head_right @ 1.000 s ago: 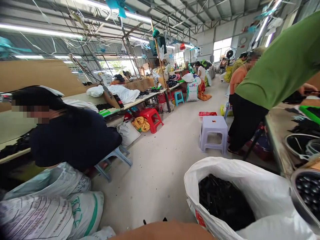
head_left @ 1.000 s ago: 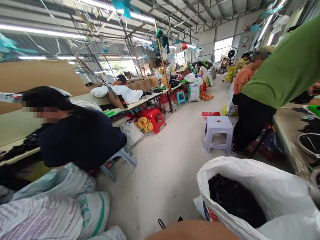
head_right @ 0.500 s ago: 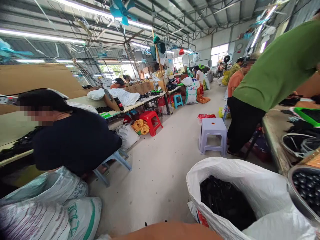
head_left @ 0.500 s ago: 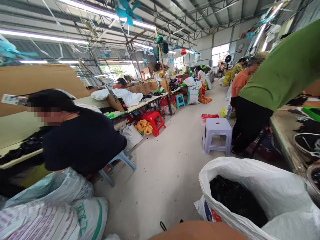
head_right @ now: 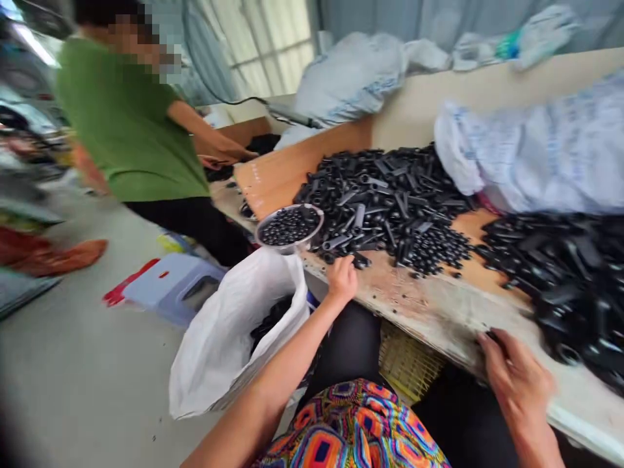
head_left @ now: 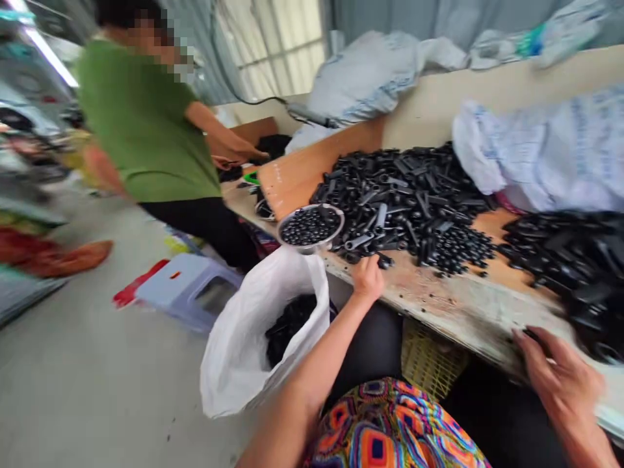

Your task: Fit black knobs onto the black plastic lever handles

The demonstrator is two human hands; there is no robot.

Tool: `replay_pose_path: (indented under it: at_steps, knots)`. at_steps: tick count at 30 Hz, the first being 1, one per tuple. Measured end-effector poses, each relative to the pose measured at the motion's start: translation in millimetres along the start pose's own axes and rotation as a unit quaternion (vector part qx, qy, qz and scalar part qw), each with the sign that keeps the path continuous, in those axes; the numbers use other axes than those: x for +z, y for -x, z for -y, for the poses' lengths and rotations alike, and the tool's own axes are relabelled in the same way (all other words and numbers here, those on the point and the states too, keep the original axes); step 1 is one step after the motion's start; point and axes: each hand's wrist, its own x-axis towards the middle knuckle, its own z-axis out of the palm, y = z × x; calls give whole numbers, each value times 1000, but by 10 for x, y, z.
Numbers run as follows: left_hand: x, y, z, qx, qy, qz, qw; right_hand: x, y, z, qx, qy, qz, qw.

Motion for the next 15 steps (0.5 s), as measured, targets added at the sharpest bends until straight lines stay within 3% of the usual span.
replay_pose_path:
  at_steps: [2,5,8,10,12,15]
  knots:
    - [16,-20,63,11,25,-31,999,96,15,-110,-30,53,-56,997]
    - [-78,-40,86,24,54,-82,995,189,18,-156,-134,84,-98,982]
    - [-262,-27,-13,32,81,-133,987,196,33,-153,-218,86,-117,965]
    - [-425,17,-148,37,99,-154,982,183,38,-148,-231,85,-134,960]
    - [-585,87,-340,50,126,-147,980,171,32,-138,-229,85,-137,960]
    - [-706,184,-671,81,249,-67,963,163,13,-110,-216,89,-116,965]
